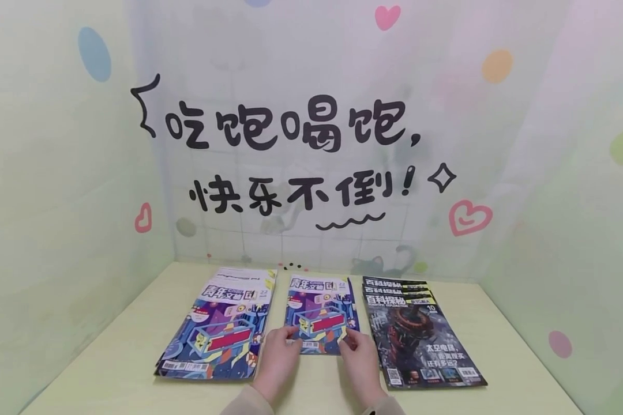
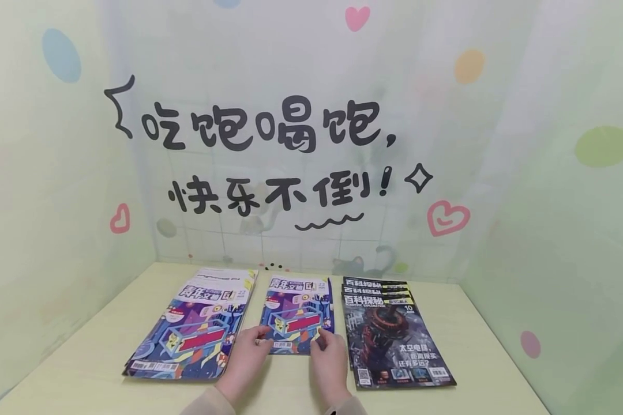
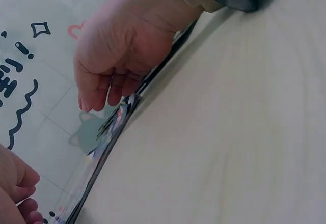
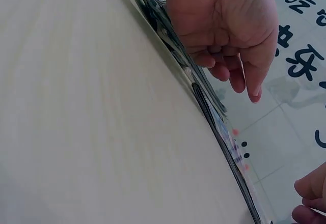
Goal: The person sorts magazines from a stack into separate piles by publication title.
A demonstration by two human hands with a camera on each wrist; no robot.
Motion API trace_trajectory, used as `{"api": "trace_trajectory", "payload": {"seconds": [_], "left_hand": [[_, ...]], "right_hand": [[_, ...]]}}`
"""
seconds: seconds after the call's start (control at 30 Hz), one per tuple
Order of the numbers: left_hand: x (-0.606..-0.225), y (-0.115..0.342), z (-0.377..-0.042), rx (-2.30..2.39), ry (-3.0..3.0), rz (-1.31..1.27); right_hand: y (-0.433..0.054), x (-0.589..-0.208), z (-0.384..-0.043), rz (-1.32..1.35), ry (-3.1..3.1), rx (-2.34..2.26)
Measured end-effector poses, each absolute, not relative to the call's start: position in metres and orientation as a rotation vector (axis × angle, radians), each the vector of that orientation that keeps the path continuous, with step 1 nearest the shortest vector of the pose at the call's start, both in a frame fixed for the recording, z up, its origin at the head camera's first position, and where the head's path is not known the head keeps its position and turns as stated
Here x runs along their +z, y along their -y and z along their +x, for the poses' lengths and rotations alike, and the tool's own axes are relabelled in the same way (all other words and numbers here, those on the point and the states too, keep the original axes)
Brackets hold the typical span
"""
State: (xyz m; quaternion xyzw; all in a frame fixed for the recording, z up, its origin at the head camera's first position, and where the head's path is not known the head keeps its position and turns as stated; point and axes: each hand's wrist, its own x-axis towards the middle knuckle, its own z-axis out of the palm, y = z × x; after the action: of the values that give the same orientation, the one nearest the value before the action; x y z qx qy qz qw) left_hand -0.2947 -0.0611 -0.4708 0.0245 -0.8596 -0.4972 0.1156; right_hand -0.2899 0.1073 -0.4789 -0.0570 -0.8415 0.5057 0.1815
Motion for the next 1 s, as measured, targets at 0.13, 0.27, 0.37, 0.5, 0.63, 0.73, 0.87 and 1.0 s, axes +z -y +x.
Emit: {"api": "trace_trajectory", "payload": {"seconds": [0.13, 0.27, 0.37, 0.5, 0.63, 0.73, 0.87, 1.0], "left_hand": [[-0.479, 0.058, -0.294, -1.317, 2.565, 0.114], [-0.485, 0.057, -0.294, -1.292, 2.573, 0.110], [-0.488, 0.057, -0.295, -1.286, 2.577, 0.090], [-0.493, 0.059, -0.296, -1.241, 2.617, 0.050], [-0.495, 0.061, -0.297, -1.195, 2.659, 0.017], [-0.495, 0.062, -0.296, -1.191, 2.667, 0.008], [-0.494, 0.061, -0.293, -1.169, 2.649, -0.021], [-0.494, 0.061, -0.292, -1.127, 2.631, -0.042]], "right_hand": [[-0.106, -0.483, -0.290, -0.179, 2.360, 1.358], [-0.106, -0.485, -0.290, -0.176, 2.397, 1.290], [-0.107, -0.487, -0.290, -0.183, 2.418, 1.264], [-0.107, -0.487, -0.291, -0.199, 2.460, 1.240], [-0.107, -0.486, -0.291, -0.221, 2.541, 1.201], [-0.107, -0.486, -0.290, -0.222, 2.588, 1.168], [-0.107, -0.487, -0.290, -0.201, 2.601, 1.126], [-0.107, -0.487, -0.290, -0.205, 2.594, 1.144]]}}
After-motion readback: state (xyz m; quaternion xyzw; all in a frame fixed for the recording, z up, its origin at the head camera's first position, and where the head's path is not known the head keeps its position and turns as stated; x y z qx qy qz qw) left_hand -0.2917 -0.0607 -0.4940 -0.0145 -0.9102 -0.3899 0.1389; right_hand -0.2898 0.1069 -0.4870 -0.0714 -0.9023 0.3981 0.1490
